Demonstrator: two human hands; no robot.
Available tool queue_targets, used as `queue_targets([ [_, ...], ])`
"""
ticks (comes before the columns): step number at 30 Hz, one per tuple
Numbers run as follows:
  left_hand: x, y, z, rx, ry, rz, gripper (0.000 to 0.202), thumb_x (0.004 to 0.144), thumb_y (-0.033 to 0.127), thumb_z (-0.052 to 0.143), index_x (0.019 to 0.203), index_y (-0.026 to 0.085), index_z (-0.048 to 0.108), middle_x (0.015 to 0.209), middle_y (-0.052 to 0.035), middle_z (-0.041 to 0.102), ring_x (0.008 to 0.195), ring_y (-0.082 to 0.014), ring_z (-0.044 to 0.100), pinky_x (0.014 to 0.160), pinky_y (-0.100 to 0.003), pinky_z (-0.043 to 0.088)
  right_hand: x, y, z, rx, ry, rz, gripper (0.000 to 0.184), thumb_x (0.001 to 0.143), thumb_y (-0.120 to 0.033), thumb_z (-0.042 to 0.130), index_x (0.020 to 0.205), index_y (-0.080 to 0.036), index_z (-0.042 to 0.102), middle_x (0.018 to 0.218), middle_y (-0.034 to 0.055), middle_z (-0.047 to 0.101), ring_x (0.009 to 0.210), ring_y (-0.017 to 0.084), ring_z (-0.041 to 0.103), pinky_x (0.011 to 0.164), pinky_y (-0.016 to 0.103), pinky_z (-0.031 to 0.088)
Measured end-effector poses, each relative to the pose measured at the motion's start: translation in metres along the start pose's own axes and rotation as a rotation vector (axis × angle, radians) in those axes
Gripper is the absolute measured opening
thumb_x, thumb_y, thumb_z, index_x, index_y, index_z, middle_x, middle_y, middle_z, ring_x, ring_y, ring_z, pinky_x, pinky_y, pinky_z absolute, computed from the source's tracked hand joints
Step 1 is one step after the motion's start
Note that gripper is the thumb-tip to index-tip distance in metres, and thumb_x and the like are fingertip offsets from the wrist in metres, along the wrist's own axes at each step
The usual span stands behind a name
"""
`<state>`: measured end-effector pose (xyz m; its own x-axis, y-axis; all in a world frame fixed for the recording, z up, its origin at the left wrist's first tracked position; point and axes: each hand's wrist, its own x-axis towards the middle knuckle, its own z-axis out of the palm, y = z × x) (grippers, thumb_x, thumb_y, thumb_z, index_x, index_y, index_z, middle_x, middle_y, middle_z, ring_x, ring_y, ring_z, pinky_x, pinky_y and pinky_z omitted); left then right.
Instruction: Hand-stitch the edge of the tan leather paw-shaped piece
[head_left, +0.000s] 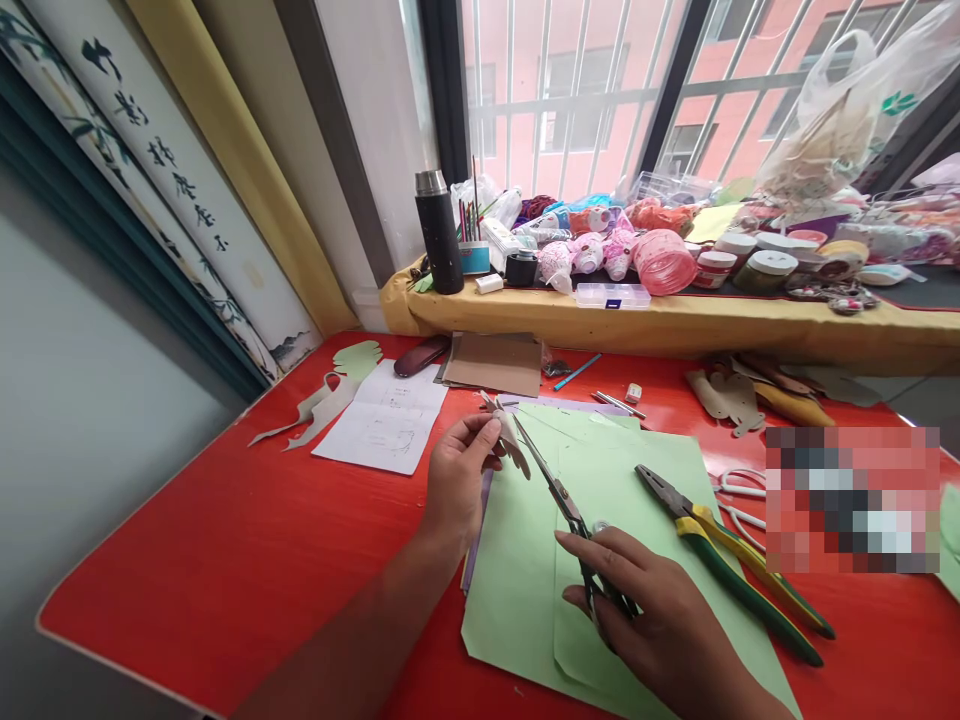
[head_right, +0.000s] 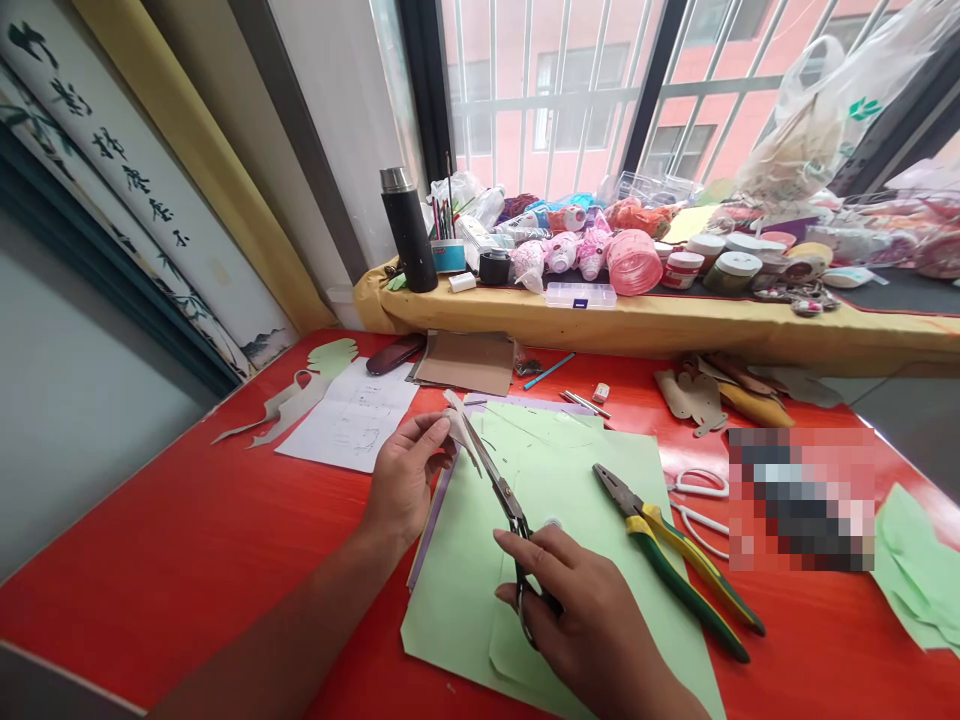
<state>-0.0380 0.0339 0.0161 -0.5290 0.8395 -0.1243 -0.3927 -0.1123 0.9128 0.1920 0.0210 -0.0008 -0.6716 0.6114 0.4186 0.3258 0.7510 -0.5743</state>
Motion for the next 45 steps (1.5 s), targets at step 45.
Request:
queue_targets([
  [45, 0.001, 0.017, -0.003, -0.04, 0.059, 0.117, 0.03, 0.074, 0.038, 0.086, 0.089, 0.018, 0.071, 0.08, -0.0009, 0.069, 0.066, -0.0115, 0.06, 0.061, -0.023, 0.048, -0.001, 0.003, 0.004, 0.182, -0.037, 0.273, 0.03, 0.096, -0.035, 0.068, 0.124, -0.027, 0.073, 0.078, 0.0004, 0.064, 0.065, 0.016, 0.057, 0.062, 0.026, 0.048],
])
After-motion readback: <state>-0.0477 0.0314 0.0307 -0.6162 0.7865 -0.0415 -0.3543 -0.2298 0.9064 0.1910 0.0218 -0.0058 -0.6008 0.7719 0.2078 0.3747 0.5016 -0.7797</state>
